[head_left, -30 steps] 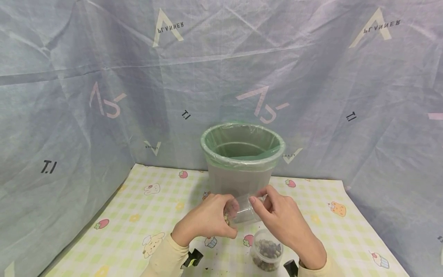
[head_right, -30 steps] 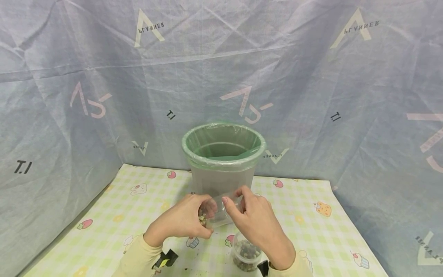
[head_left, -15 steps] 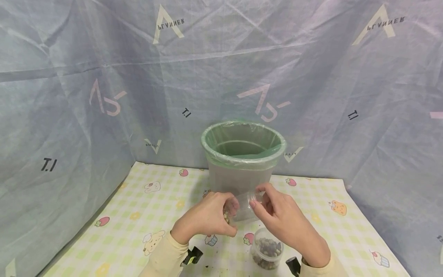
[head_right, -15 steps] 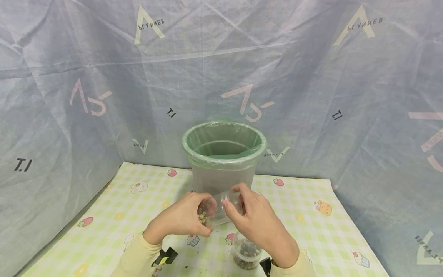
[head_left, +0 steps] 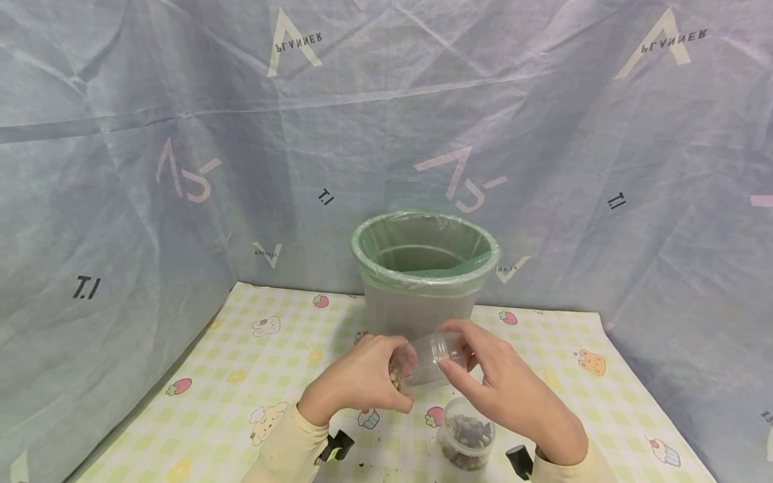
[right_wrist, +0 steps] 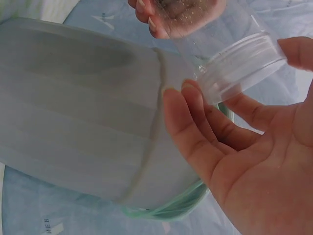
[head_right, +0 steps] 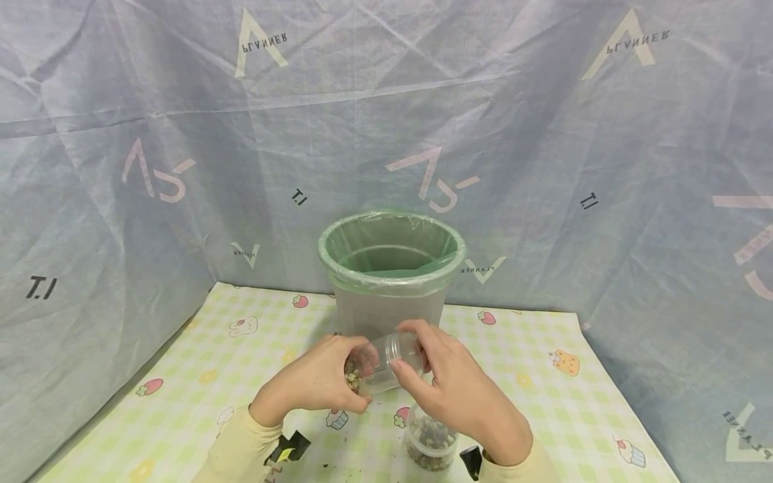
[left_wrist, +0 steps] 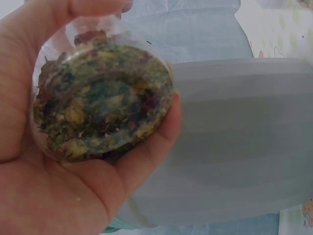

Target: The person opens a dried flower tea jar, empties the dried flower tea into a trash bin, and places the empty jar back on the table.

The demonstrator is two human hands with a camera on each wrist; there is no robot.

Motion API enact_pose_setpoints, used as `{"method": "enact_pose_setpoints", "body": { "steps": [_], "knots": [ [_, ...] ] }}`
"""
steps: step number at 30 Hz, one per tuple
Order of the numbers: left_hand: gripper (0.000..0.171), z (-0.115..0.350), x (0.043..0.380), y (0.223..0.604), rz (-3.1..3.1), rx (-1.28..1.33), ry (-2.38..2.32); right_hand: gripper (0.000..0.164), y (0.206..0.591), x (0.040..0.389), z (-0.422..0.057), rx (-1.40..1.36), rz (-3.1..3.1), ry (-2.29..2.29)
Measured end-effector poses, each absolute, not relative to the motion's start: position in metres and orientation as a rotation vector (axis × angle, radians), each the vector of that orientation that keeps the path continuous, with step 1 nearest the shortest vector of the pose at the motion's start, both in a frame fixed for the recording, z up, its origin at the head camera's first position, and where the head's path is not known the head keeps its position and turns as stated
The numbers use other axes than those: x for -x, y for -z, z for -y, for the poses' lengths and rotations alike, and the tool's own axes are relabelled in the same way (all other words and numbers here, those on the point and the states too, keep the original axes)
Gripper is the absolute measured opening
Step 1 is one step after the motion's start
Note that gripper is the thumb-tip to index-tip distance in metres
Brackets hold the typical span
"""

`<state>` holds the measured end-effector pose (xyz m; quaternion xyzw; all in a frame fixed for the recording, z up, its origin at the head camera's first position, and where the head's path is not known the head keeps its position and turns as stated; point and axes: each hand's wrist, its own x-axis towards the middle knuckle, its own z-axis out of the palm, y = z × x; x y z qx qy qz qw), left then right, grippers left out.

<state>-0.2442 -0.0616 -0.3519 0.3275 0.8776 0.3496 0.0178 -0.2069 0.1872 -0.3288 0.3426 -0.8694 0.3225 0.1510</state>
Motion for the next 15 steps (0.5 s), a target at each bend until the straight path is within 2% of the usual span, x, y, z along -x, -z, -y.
{"method": "enact_pose_setpoints", "body": {
  "steps": [15],
  "knots": [
    [0.037,0.0608,0.2443,0.3526,-2.748,-1.022,-1.063,0.047,0.3269,0.2048,-0.1946,-1.069,2.498,-0.885]
  ]
}}
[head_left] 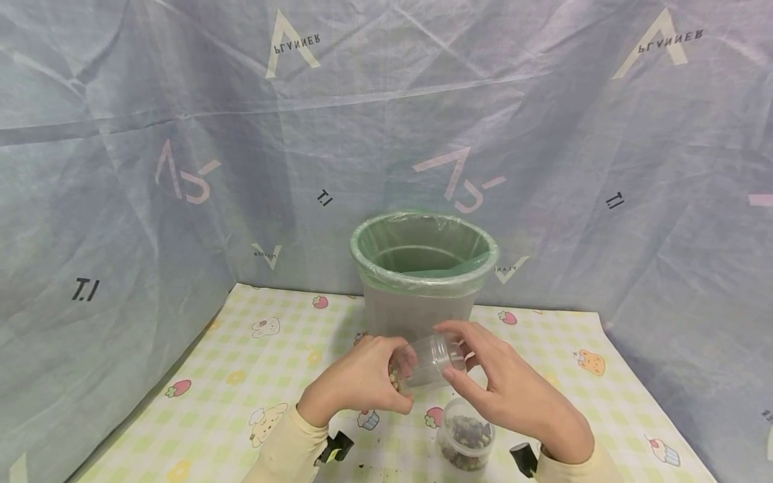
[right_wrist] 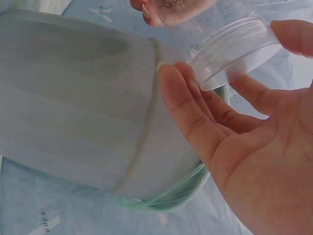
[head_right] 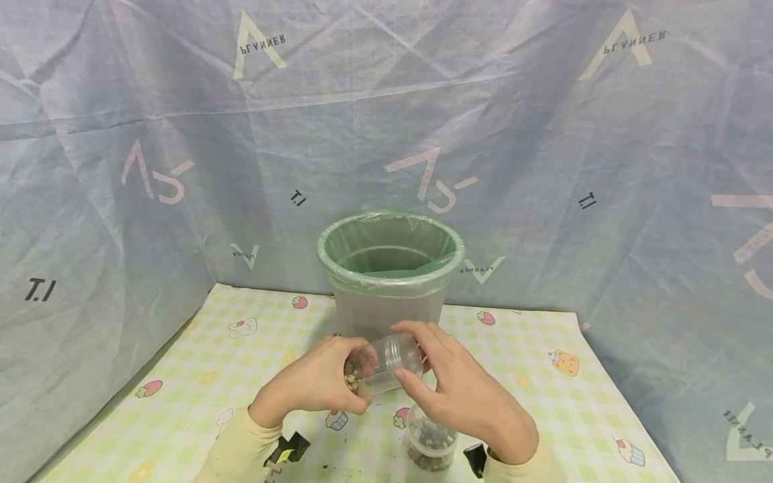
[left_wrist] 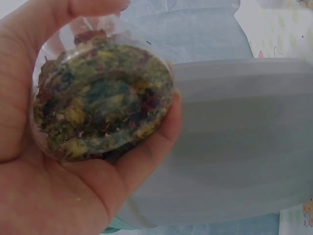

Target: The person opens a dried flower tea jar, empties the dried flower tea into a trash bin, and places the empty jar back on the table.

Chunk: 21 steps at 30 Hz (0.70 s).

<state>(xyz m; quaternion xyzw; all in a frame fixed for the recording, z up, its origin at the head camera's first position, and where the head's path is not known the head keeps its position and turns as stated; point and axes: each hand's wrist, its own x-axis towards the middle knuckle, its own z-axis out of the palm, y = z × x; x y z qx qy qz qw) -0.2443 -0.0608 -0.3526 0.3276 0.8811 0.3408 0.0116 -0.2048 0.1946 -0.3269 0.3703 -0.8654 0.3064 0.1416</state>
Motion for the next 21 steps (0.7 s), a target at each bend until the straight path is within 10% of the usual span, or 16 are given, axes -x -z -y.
{"method": "enact_pose_setpoints", "body": {
  "steps": [21],
  "knots": [
    [0.037,0.0597,0.2436,0.3530,-2.766,-1.030,-1.053,0.056,0.3235,0.2032,-0.1965,-1.213,2.381,-0.863]
  ]
}}
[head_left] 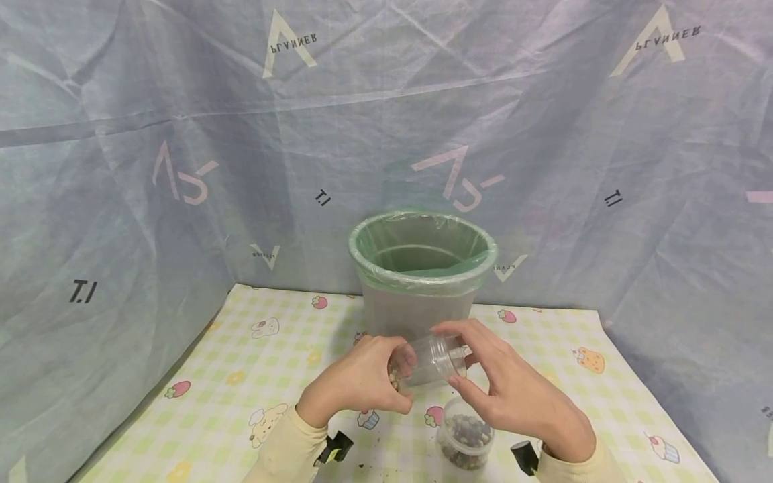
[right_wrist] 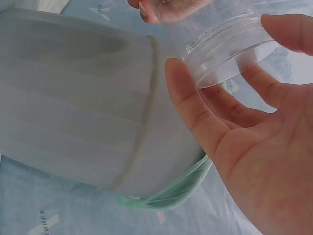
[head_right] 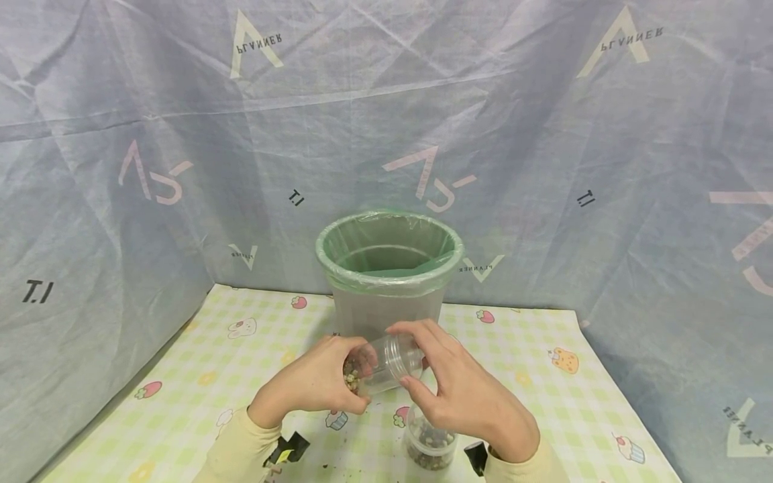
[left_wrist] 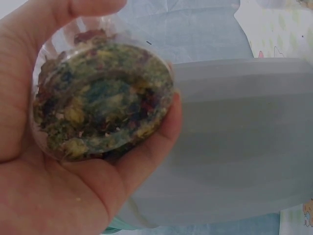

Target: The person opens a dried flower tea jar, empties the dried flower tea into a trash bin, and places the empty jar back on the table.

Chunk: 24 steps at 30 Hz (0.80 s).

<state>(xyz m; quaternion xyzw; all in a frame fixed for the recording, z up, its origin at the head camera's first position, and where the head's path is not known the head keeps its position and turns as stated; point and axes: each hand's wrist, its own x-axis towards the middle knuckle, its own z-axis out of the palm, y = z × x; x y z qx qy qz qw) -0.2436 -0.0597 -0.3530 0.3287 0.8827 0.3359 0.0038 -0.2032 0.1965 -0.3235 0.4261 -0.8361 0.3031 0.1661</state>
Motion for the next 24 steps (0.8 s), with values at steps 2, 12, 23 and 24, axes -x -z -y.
{"method": "enact_pose_setpoints", "body": {
  "steps": [2,12,23,24],
  "knots": [
    [0.037,0.0598,0.2433,0.3530,-2.771,-1.031,-1.048,0.059,0.3235,0.2031,-0.1967,-1.217,2.385,-0.867],
    [0.037,0.0598,0.2425,0.3526,-2.785,-1.022,-1.043,0.064,0.3226,0.2026,-0.1984,-1.207,2.442,-0.864],
    [0.038,0.0593,0.2433,0.3531,-2.789,-1.036,-1.051,0.064,0.3222,0.2026,-0.1986,-1.216,2.429,-0.852],
    [0.038,0.0594,0.2433,0.3532,-2.790,-1.035,-1.051,0.064,0.3224,0.2027,-0.1985,-1.220,2.424,-0.854]
  ]
}}
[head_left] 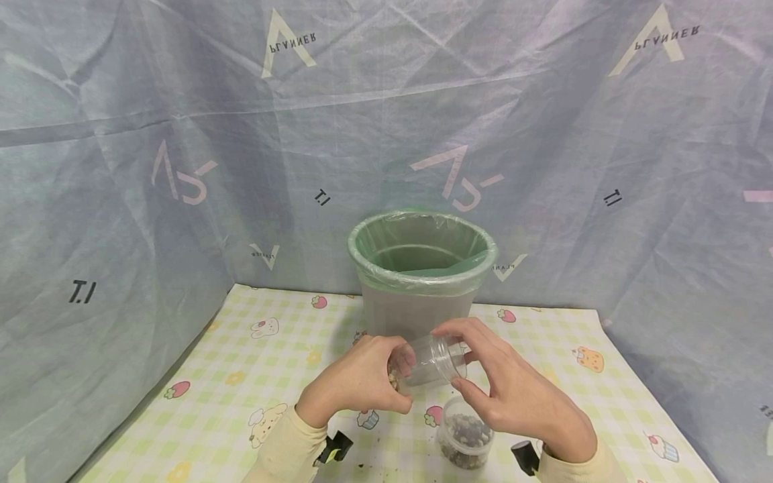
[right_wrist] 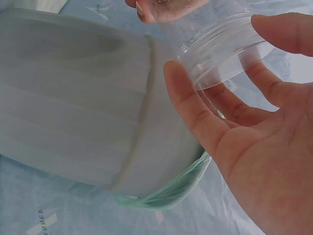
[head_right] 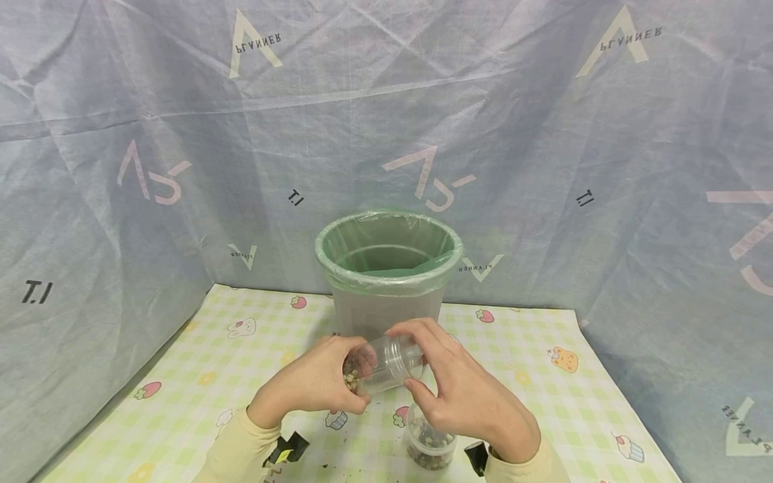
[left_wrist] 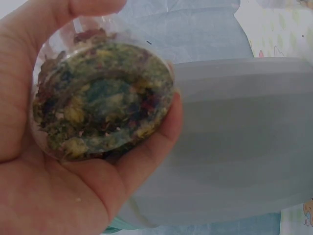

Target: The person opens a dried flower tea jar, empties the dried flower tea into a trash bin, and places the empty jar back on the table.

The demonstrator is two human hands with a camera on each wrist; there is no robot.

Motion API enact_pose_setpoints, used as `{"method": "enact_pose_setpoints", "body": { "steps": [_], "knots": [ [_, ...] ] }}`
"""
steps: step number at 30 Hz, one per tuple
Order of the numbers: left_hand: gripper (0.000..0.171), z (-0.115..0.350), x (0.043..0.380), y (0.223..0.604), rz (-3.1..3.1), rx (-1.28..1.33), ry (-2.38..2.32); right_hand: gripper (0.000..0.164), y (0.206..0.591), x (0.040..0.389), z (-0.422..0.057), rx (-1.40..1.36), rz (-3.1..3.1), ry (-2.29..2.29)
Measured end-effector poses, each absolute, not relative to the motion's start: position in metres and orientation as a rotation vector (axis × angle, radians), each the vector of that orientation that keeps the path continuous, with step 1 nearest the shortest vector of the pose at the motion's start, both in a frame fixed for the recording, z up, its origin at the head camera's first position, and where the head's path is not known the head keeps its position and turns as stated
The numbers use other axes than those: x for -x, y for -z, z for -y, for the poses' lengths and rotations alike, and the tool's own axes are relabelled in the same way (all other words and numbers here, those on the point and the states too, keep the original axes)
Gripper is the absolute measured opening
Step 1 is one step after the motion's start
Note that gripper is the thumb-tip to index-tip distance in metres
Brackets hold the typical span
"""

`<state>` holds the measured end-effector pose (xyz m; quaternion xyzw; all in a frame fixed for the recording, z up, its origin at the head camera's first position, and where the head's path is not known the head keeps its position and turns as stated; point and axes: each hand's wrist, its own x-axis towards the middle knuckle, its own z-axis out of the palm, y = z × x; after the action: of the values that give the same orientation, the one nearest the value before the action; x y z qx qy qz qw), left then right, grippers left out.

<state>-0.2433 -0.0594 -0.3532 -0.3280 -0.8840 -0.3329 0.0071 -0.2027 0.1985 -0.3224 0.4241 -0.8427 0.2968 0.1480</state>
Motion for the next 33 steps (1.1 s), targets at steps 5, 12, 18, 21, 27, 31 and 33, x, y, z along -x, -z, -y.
{"method": "enact_pose_setpoints", "body": {
  "steps": [5,12,18,21,27,31,33],
  "knots": [
    [0.038,0.0596,0.2430,0.3535,2.766,1.020,1.051,0.065,0.3223,0.2026,-0.1979,-1.227,2.416,-0.863],
    [0.038,0.0595,0.2428,0.3532,2.768,1.022,1.047,0.065,0.3229,0.2032,-0.1974,-1.248,2.380,-0.862],
    [0.037,0.0598,0.2430,0.3532,2.773,1.020,1.034,0.067,0.3234,0.2023,-0.1955,-1.271,2.327,-0.884],
    [0.037,0.0600,0.2432,0.3532,2.772,1.025,1.040,0.068,0.3236,0.2017,-0.1947,-1.278,2.317,-0.902],
    [0.038,0.0600,0.2434,0.3528,2.772,1.030,1.043,0.070,0.3236,0.2017,-0.1941,-1.292,2.317,-0.917],
    [0.038,0.0598,0.2436,0.3525,2.773,1.032,1.043,0.071,0.3232,0.2019,-0.1945,-1.296,2.322,-0.912],
    [0.039,0.0599,0.2436,0.3524,2.773,1.033,1.051,0.071,0.3232,0.2021,-0.1944,-1.301,2.312,-0.913]
  ]
}}
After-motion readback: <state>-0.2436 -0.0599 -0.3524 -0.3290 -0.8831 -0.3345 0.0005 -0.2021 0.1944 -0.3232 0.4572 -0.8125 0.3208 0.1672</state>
